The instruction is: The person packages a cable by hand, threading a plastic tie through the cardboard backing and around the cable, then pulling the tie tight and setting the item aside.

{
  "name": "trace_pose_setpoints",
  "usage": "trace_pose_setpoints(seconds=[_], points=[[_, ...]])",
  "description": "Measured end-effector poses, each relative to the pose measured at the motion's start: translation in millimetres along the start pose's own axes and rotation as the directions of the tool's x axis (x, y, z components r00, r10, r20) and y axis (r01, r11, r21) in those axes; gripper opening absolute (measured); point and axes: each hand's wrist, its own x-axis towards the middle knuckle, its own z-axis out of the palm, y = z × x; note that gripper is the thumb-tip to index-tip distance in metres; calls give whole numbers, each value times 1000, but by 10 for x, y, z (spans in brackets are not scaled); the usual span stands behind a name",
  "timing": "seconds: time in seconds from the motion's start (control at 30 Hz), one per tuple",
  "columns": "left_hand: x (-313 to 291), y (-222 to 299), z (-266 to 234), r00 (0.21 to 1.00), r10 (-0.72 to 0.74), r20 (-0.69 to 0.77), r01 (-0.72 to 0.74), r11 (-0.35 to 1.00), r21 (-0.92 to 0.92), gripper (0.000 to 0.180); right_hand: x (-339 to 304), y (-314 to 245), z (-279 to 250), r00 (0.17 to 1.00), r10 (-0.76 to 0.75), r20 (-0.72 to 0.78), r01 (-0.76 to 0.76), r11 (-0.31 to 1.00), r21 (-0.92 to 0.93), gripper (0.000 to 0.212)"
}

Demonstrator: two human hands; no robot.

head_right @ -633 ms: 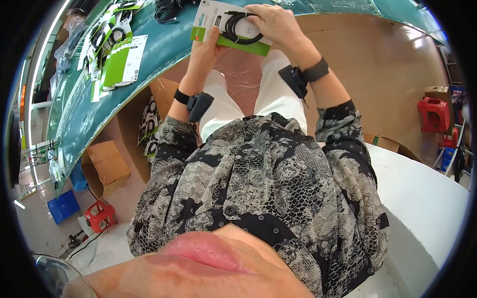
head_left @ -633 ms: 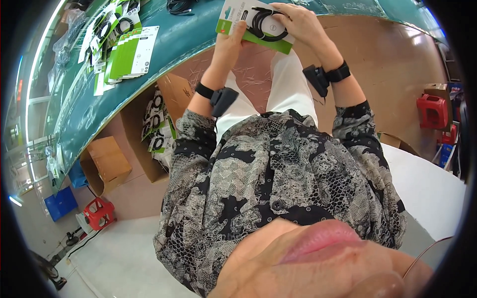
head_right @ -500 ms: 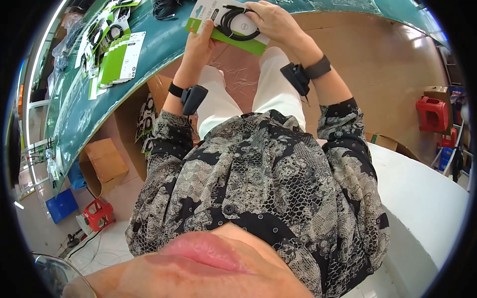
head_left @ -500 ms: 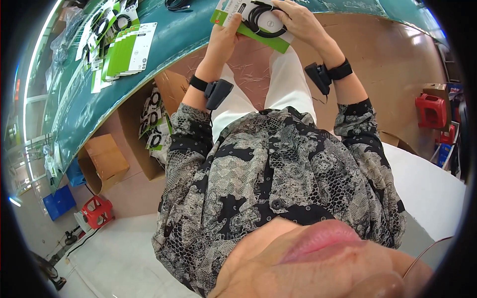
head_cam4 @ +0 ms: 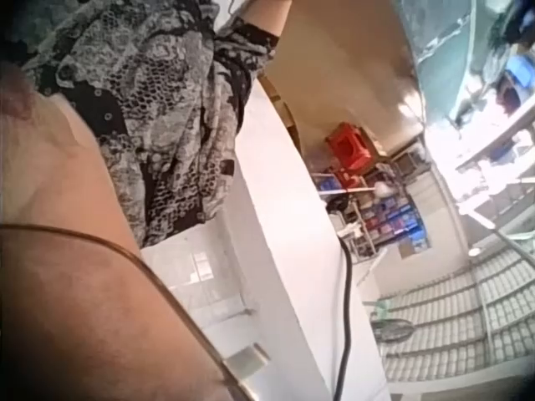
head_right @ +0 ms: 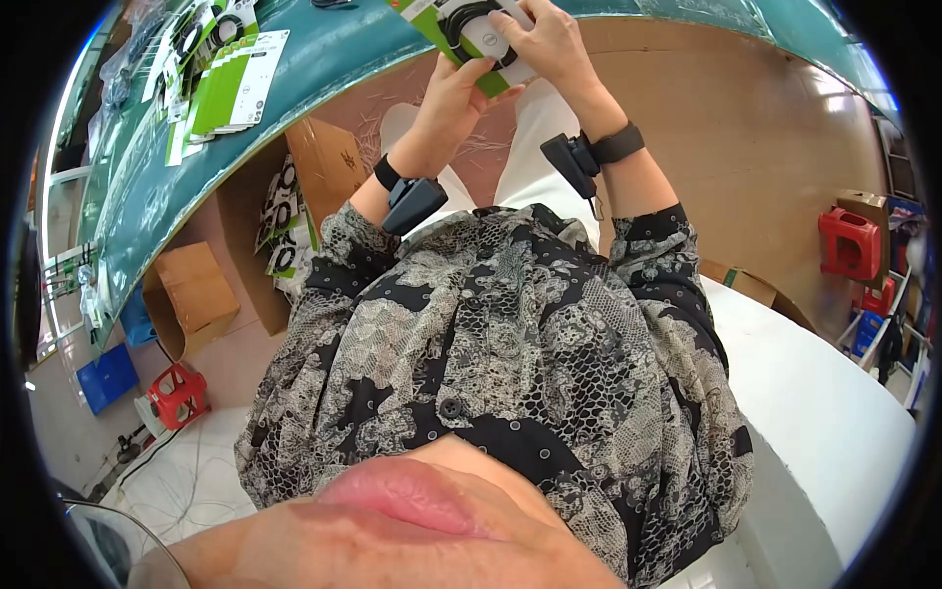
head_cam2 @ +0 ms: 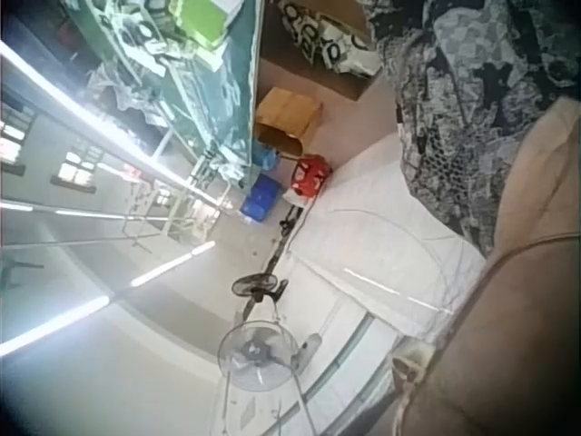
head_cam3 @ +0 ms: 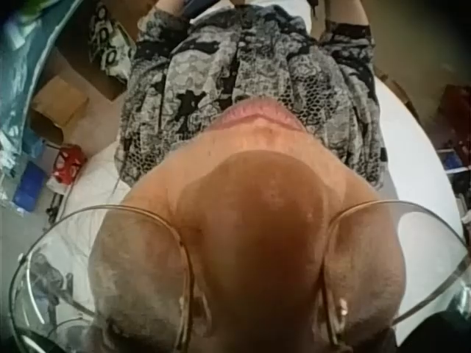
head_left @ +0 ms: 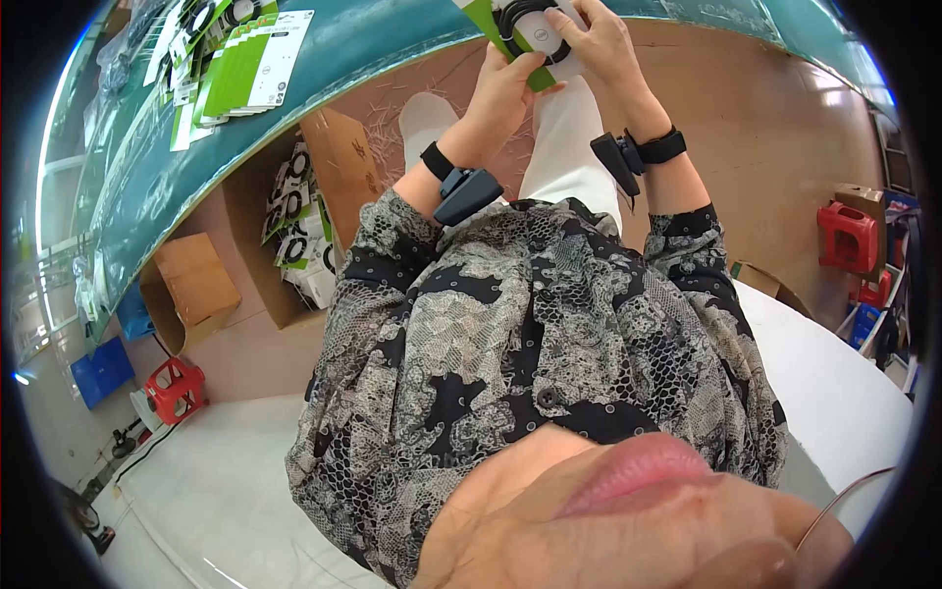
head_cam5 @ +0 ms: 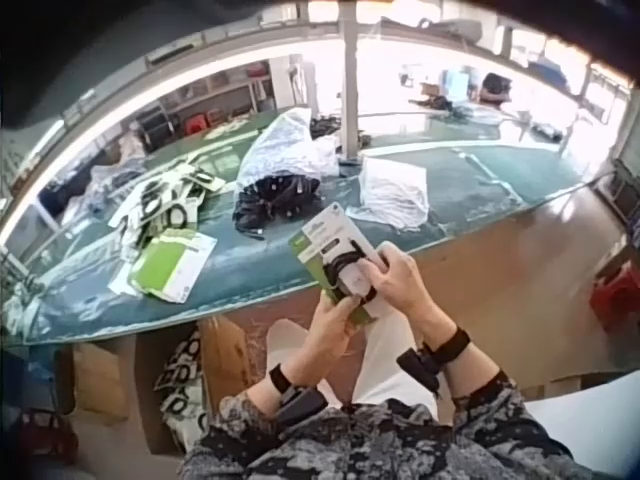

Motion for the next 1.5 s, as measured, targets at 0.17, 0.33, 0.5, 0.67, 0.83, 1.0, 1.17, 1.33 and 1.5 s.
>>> trace_pose_setpoints(seconds=[0.17,0.33,0.5,0.67,0.83,1.0,1.17,1.33,1.5], points=[[-43,50,120,1000,-13,9,12,997,75,41,17,105,63,995,-15,-103,18,999,28,28],[-50,62,90,998,30,56,-35,995,97,35,43,86,9,999,23,45,-24,1000,14,24],[-38,91,-15,995,41,87,-52,991,121,33,-23,185,-22,956,-283,82,236,902,363,26],[-8,40,-26,995,-59,83,62,997,-35,36,40,467,-23,894,-437,98,334,796,505,31],[41,92,-58,999,-5,48,3,999,45,36,65,376,53,979,-94,180,87,995,49,32],[55,318,-102,994,102,39,-103,994,34,36,365,212,-10,950,184,252,-286,839,464,28],[-76,519,-439,964,180,-193,-182,983,9,34,989,495,270,961,155,231,-220,932,288,25],[-457,665,-691,934,231,-271,-229,973,39,32,1822,1129,854,963,-270,-8,267,954,-137,22],[-510,638,-669,946,194,-258,-195,981,24,31,2500,1675,729,936,-352,-4,300,803,-516,21]])
